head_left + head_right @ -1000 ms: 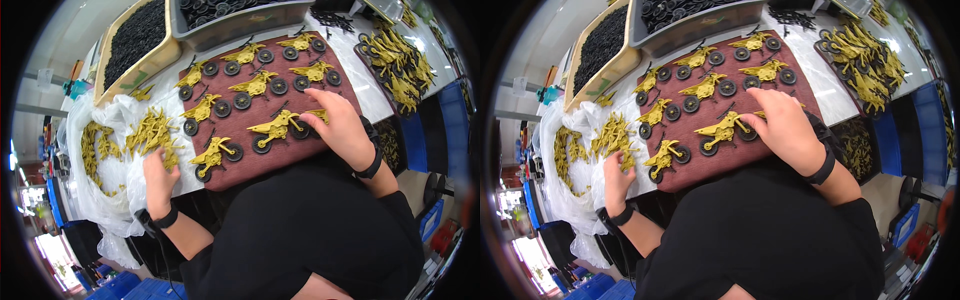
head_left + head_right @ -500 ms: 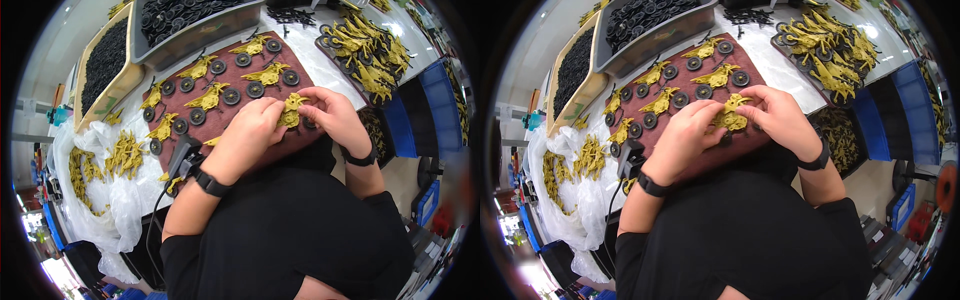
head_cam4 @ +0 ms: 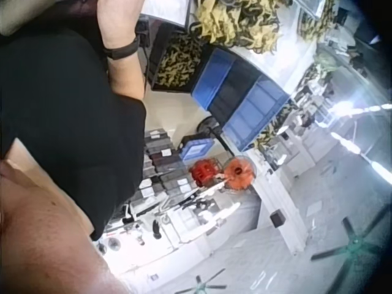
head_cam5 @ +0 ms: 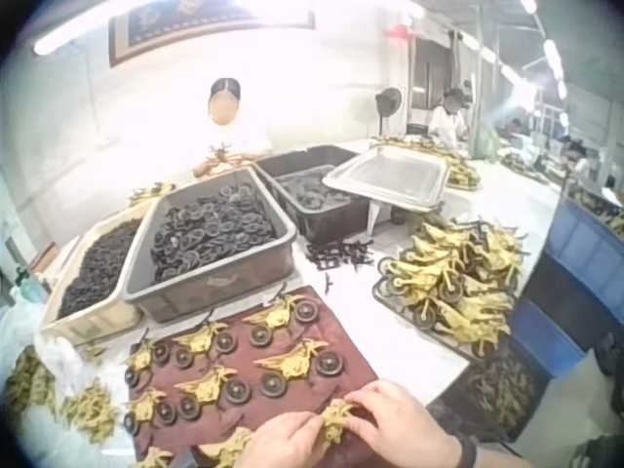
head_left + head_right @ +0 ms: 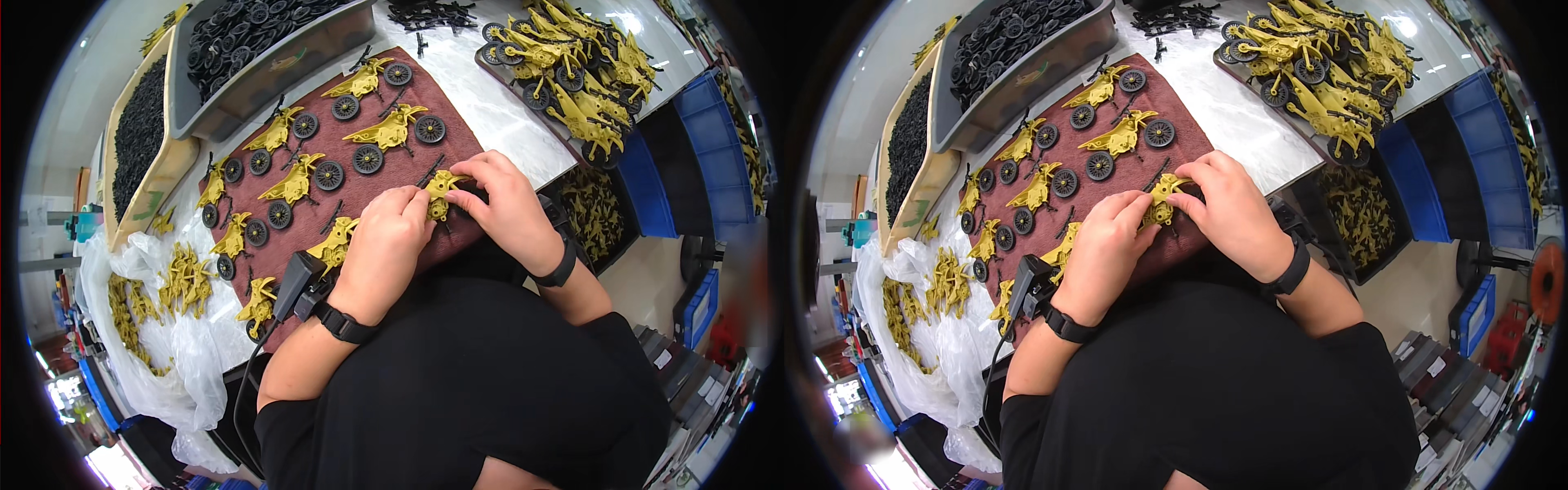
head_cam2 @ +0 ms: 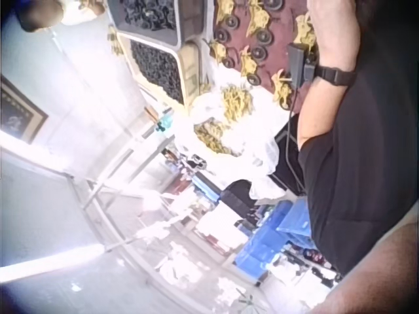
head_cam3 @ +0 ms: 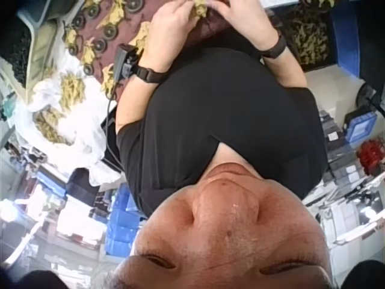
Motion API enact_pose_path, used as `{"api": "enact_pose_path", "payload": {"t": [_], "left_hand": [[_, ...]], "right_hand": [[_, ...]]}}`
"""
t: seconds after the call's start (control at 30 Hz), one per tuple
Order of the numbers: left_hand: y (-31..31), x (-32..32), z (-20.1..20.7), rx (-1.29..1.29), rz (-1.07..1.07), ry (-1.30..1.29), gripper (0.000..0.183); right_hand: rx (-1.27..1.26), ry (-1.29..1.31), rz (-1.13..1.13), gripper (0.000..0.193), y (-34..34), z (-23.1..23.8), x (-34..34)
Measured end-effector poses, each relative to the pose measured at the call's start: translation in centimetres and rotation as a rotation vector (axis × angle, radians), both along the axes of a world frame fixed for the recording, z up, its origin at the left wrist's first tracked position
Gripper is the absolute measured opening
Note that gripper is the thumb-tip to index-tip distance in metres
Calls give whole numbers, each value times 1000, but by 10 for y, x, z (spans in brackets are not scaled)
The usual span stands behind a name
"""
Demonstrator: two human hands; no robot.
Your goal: Assembling small plastic toy motorcycle models by adding wheels and other components on an assembly station.
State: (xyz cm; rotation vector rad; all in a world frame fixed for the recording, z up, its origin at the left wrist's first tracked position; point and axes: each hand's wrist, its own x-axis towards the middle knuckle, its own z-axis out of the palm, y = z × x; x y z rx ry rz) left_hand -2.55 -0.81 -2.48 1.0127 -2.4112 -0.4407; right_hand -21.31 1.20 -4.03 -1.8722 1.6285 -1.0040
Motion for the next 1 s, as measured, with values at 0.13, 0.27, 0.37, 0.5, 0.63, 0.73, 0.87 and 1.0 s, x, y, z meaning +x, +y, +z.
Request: {"api": "enact_pose_path", "payload": {"t": [0.13,0.27,0.37,0.5,0.63,0.73,0.87,1.0], "left_hand": [[3,-1,2,35,19,-19,34],[6,-3,-1,1,52,-75,33],[7,-4,-4,-120,53,-157,34],[12,-12,-8,-285,62,-354,33],[7,-17,2,-118,60,-434,33],[-7,-6,7,85,49,-134,32],[-12,1,43,239,9,13,25],[1,4,54,372,-72,119,22]], "right_hand": [[-4,30,0,28,0,-1,0],[-26,31,-3,27,-1,-7,0],[-22,43,-18,26,-3,-8,0],[-36,92,33,25,-4,-5,-3],[62,-40,172,33,-12,-5,-19],[150,-196,376,49,-14,7,-39],[134,-358,420,58,-8,13,-40],[-66,-400,550,53,-4,6,-29]]}}
